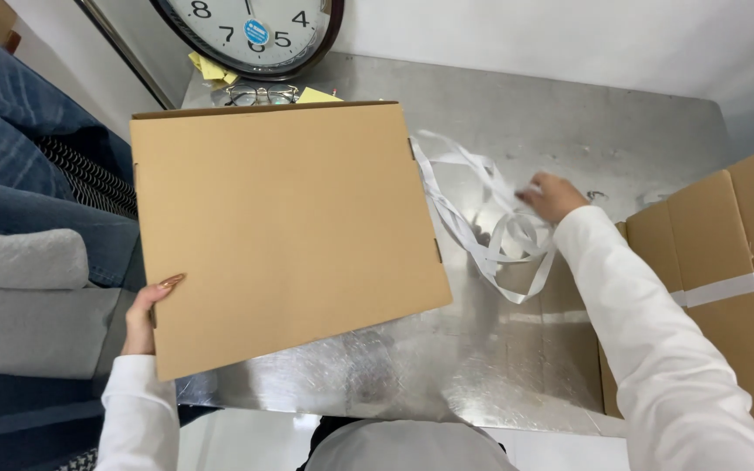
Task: The person picks up a cardboard box from a stack, places it on a table, removes a sticky note, and unties the white ribbon wrapped around the box.
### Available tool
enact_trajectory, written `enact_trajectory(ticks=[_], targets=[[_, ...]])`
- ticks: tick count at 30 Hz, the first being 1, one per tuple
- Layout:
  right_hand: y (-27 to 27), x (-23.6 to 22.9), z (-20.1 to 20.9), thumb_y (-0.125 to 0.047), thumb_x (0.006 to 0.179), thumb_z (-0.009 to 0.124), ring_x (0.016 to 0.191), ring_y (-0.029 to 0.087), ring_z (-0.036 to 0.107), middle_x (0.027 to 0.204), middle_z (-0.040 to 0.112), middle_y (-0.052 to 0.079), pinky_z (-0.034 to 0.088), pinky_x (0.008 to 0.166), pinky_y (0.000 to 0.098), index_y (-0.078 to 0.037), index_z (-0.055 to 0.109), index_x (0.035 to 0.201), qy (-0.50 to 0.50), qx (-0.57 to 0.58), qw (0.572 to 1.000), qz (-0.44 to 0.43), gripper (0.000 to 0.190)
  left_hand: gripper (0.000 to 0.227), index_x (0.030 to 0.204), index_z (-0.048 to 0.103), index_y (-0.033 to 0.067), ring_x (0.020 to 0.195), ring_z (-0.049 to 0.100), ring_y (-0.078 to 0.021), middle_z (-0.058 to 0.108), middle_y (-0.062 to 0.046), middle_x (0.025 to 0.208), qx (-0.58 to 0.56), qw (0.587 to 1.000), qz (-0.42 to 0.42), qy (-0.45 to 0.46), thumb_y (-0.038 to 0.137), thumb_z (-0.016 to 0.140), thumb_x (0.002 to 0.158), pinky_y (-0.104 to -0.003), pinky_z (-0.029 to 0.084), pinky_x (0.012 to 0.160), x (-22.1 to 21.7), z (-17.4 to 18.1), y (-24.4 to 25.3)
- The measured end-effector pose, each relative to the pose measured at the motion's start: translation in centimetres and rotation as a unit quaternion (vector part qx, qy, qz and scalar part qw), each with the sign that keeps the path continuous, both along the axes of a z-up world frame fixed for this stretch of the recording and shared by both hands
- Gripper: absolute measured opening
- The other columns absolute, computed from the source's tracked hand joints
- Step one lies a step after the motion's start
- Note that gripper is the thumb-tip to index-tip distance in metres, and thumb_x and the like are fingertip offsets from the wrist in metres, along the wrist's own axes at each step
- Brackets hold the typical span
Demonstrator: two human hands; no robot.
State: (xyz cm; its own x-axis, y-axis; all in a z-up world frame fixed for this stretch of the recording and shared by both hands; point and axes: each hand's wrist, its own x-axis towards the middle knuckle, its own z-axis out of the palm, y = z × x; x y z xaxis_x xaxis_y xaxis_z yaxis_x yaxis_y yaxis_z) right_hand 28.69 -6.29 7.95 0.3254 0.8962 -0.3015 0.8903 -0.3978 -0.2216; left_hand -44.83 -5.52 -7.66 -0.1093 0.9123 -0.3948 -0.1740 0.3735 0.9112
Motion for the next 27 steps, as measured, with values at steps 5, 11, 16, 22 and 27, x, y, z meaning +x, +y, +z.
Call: enact_trajectory(ticks=[5,11,16,22,27], targets=[[-1.8,-1.8,-0.9,-0.048,0.094,0.08,0.099,0.038,0.08,0.119,0.082,0.023,0.064,0.082,0.0459,-0.004,0.077,0.128,0.048,-0.083,0.995,-0.026,0.055,0.059,0.137,0.073,0.0207,0.098,0.064,-0.0265,0.072,-0.013,0.118,-0.029,0.999,0.02,0.0,0.049,0.07,0.086,-0.037,0.053,0.092,-1.3,3.3,-2.6],[-1.5,-4.3,-3.5,-0.067,0.089,0.079,0.153,0.043,0.042,0.159,0.055,0.025,0.029,0.124,0.0587,-0.01,0.041,0.165,0.021,0.002,1.0,-0.016,0.102,0.055,0.133,0.076,0.0184,0.095,0.063,-0.0275,0.072,-0.014,0.114,-0.038,0.999,0.031,-0.001,0.049,0.07,0.088,-0.038,0.052,0.091,-1.6,2.9,-4.8],[-1.9,-8.7,-3.1,-0.069,0.084,0.084,0.166,0.046,0.01,0.173,0.04,0.02,0.006,0.129,0.0747,-0.016,0.012,0.177,0.062,-0.059,0.996,-0.03,0.129,0.054,0.134,0.075,0.015,0.097,0.063,-0.0296,0.071,-0.02,0.117,-0.043,0.998,0.034,-0.017,0.045,0.067,0.089,-0.038,0.053,0.093,-1.3,2.0,-5.5],[-1.0,-7.7,-9.7,-0.049,0.087,0.086,0.164,0.04,0.023,0.162,0.051,0.019,0.005,0.128,0.0753,-0.029,0.01,0.177,-0.015,-0.028,0.999,0.044,0.119,0.053,0.132,0.077,0.0158,0.098,0.06,-0.0305,0.07,-0.019,0.114,-0.042,0.998,0.034,-0.016,0.043,0.068,0.088,-0.04,0.052,0.093,-0.9,2.8,-5.8],[0.5,-4.5,-16.2,-0.054,0.081,0.089,0.15,0.034,0.043,0.146,0.068,0.016,0.031,0.121,0.067,-0.014,0.035,0.162,-0.04,-0.019,0.999,-0.018,0.106,0.053,0.131,0.077,0.0165,0.097,0.061,-0.0311,0.07,-0.019,0.114,-0.046,0.998,0.041,-0.018,0.045,0.07,0.087,-0.041,0.052,0.092,-0.8,3.2,-6.1]])
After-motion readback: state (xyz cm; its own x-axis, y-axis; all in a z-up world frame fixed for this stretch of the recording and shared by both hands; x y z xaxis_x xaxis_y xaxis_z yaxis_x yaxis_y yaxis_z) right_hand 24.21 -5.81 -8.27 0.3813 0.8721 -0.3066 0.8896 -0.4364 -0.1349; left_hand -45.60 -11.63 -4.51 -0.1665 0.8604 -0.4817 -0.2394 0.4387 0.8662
